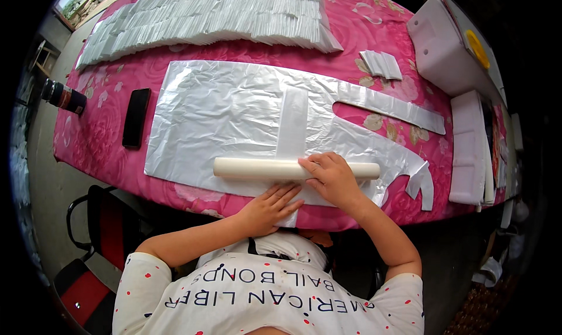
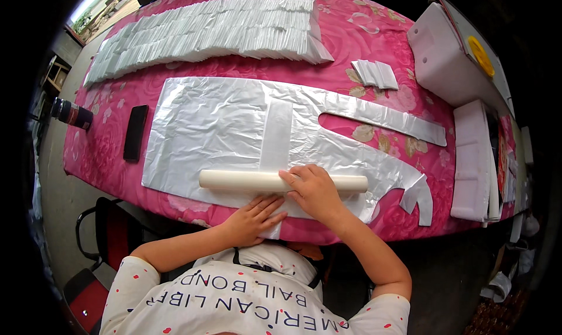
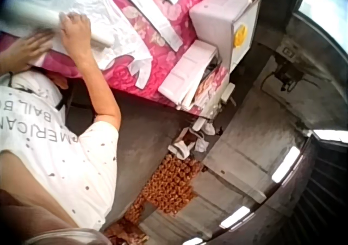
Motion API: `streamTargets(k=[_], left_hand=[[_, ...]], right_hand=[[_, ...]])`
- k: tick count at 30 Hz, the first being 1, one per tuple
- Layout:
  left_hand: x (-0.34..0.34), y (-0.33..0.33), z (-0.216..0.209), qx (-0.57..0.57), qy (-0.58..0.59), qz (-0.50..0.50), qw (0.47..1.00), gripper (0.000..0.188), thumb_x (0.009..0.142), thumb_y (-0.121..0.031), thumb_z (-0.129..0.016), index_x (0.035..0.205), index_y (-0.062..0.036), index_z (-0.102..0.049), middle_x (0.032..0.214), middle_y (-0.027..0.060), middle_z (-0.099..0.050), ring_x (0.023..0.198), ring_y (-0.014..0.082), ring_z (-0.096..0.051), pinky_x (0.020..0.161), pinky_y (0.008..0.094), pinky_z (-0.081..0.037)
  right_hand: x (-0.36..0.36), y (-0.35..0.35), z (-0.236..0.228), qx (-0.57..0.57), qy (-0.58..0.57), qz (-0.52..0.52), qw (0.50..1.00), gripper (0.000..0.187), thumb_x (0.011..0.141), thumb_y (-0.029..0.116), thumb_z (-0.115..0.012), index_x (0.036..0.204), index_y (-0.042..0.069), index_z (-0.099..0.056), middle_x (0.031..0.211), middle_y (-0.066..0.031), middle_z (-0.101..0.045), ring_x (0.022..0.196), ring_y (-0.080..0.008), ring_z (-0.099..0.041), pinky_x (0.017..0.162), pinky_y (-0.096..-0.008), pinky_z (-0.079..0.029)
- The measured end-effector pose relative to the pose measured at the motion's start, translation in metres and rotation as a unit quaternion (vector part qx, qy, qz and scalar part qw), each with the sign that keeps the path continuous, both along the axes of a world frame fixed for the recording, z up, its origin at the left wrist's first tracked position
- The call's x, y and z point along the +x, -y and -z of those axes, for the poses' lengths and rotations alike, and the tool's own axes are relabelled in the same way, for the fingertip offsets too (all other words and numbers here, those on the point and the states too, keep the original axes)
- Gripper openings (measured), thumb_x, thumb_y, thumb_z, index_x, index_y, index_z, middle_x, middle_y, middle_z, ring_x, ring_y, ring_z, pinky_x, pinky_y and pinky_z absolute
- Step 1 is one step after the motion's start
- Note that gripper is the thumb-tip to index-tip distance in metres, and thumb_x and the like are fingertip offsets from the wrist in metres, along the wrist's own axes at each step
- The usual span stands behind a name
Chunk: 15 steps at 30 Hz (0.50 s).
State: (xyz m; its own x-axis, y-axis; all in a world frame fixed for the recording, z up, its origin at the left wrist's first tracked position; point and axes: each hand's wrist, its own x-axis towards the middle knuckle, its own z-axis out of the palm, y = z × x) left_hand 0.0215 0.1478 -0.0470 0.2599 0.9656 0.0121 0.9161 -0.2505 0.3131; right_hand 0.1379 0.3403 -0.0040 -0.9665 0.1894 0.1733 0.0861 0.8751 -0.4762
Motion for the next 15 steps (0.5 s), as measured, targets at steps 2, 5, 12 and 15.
streamTargets(k=[2, 5, 12, 15], left_hand=[[0.002, 0.002, 0.0, -0.009, 0.015, -0.007, 1.0, 0.076, 0.067, -0.029, -0.063, 0.136, -0.0102, -0.035, 0.145, 0.0167, -0.025, 0.134, 0.03, -0.024, 0.109, 0.0437, -0.018], [0.002, 0.002, -0.001, -0.013, 0.024, -0.011, 1.0, 0.076, 0.069, -0.028, -0.062, 0.136, -0.0102, -0.034, 0.146, 0.0165, -0.023, 0.135, 0.0296, -0.022, 0.109, 0.0431, -0.017], [0.002, 0.003, 0.004, -0.002, 0.005, -0.002, 1.0, 0.075, 0.071, -0.031, -0.062, 0.137, -0.011, -0.033, 0.147, 0.0158, -0.021, 0.137, 0.0285, -0.018, 0.11, 0.0431, -0.015], [-0.002, 0.002, 0.002, -0.007, 0.037, 0.013, 0.999, 0.076, 0.071, -0.033, -0.064, 0.137, -0.0096, -0.033, 0.147, 0.0157, -0.021, 0.137, 0.0286, -0.018, 0.11, 0.0434, -0.017]], right_hand=[[-0.015, -0.008, 0.004, 0.011, -0.024, 0.002, 1.0, 0.05, 0.067, 0.01, -0.07, 0.115, 0.012, -0.058, 0.104, -0.0073, -0.057, 0.095, -0.0267, -0.052, 0.085, -0.0376, -0.042], [-0.043, -0.029, 0.009, 0.041, -0.05, 0.036, 0.997, 0.049, 0.068, 0.01, -0.07, 0.115, 0.013, -0.058, 0.104, -0.0057, -0.058, 0.096, -0.0254, -0.052, 0.085, -0.0375, -0.042], [-0.092, -0.079, 0.021, 0.098, -0.09, 0.1, 0.986, 0.046, 0.069, 0.01, -0.069, 0.114, 0.013, -0.06, 0.101, -0.0037, -0.059, 0.096, -0.0232, -0.052, 0.086, -0.0371, -0.042], [-0.094, -0.085, 0.024, 0.098, -0.084, 0.096, 0.987, 0.046, 0.07, 0.01, -0.068, 0.115, 0.013, -0.059, 0.102, -0.0043, -0.059, 0.098, -0.0235, -0.052, 0.088, -0.0378, -0.041]])
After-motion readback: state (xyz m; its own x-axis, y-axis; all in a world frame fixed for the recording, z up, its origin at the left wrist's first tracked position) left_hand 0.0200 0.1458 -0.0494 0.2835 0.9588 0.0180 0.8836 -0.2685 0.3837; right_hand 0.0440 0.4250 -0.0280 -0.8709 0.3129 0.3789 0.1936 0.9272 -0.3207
